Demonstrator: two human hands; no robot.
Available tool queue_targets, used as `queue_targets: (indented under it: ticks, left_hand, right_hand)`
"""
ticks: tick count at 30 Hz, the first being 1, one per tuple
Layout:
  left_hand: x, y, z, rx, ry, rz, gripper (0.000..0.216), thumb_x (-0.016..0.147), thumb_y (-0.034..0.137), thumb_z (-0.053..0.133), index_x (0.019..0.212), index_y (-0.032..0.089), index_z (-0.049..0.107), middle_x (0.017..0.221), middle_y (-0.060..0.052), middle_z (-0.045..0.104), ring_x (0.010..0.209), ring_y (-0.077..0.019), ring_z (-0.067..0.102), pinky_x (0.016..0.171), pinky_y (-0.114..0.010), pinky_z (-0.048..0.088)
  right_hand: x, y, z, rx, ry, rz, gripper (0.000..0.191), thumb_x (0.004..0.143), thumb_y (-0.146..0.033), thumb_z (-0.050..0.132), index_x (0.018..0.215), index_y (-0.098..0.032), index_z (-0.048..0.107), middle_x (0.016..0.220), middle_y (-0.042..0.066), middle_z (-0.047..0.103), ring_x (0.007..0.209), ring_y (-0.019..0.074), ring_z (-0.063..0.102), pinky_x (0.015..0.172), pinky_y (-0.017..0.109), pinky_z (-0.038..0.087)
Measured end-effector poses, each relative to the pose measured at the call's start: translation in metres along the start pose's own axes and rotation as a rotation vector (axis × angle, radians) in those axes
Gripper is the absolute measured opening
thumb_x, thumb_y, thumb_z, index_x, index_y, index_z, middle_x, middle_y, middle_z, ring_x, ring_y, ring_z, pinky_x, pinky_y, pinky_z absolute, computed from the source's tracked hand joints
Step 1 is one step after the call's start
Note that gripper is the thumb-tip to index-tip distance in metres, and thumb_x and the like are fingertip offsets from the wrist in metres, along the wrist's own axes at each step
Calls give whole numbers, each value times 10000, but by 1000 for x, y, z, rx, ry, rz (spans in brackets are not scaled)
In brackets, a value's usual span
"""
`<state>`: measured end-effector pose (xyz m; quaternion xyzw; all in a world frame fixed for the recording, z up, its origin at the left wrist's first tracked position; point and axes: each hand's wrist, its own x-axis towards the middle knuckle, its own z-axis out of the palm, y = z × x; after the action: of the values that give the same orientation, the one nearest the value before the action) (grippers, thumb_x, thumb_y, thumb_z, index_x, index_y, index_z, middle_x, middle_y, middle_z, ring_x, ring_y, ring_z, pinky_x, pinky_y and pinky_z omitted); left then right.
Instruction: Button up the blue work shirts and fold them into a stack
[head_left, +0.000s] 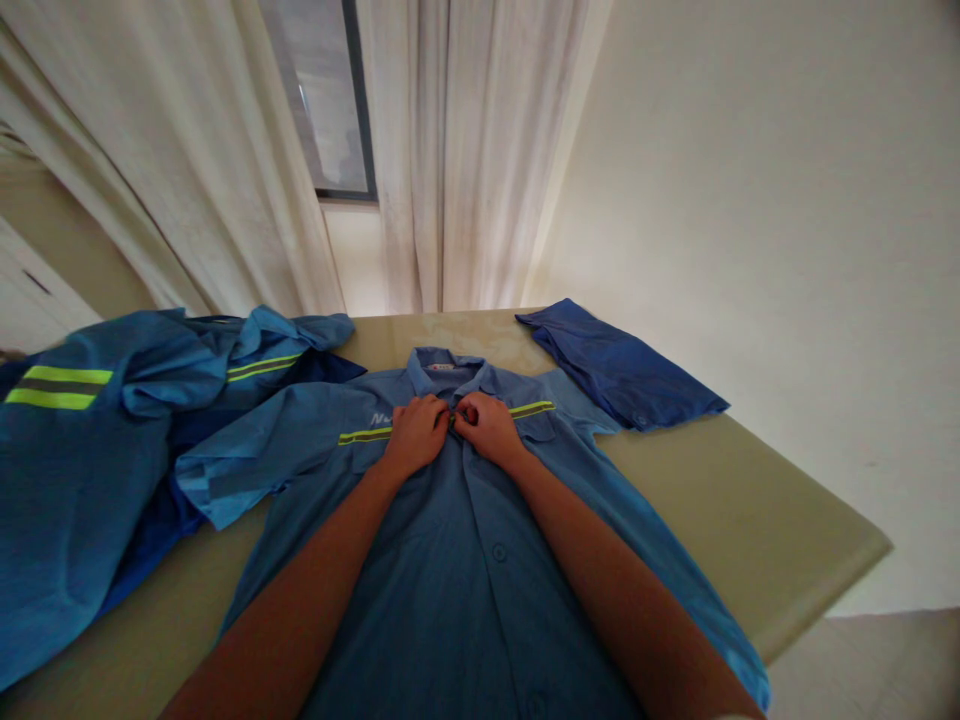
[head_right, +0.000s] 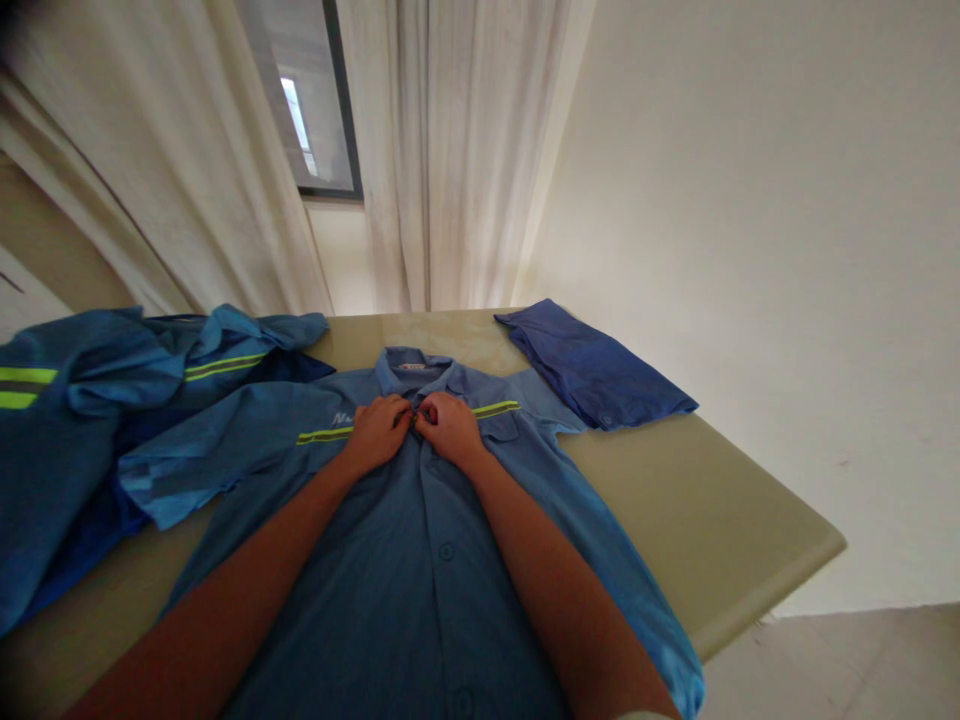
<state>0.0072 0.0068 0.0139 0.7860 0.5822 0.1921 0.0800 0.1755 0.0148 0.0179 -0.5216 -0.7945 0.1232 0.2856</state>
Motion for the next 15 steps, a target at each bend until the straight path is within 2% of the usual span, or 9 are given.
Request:
queue_targets:
  ticks: [9, 15]
  left_hand:
    - [3, -2, 0, -71, -4, -16, 263, 991, 259, 449, 1034, 223, 706, 1134, -95, 728, 1097, -287, 656, 899, -427, 460]
    - [3, -2, -1, -127, 0, -59, 270, 980, 309, 490, 1065, 224, 732, 1164, -96, 757, 1119, -292, 667, 961, -431, 447]
  right_hand:
    - [-10, -18, 3, -246, 17, 87, 192, 991, -328, 560, 1078, -231, 702, 1064, 39, 707, 837, 170, 637, 729, 256, 422]
    - [-9, -14, 1, -259, 38, 108, 188, 999, -295, 548, 1056, -224, 712, 1032, 34, 722, 890, 173, 656, 749, 254, 426]
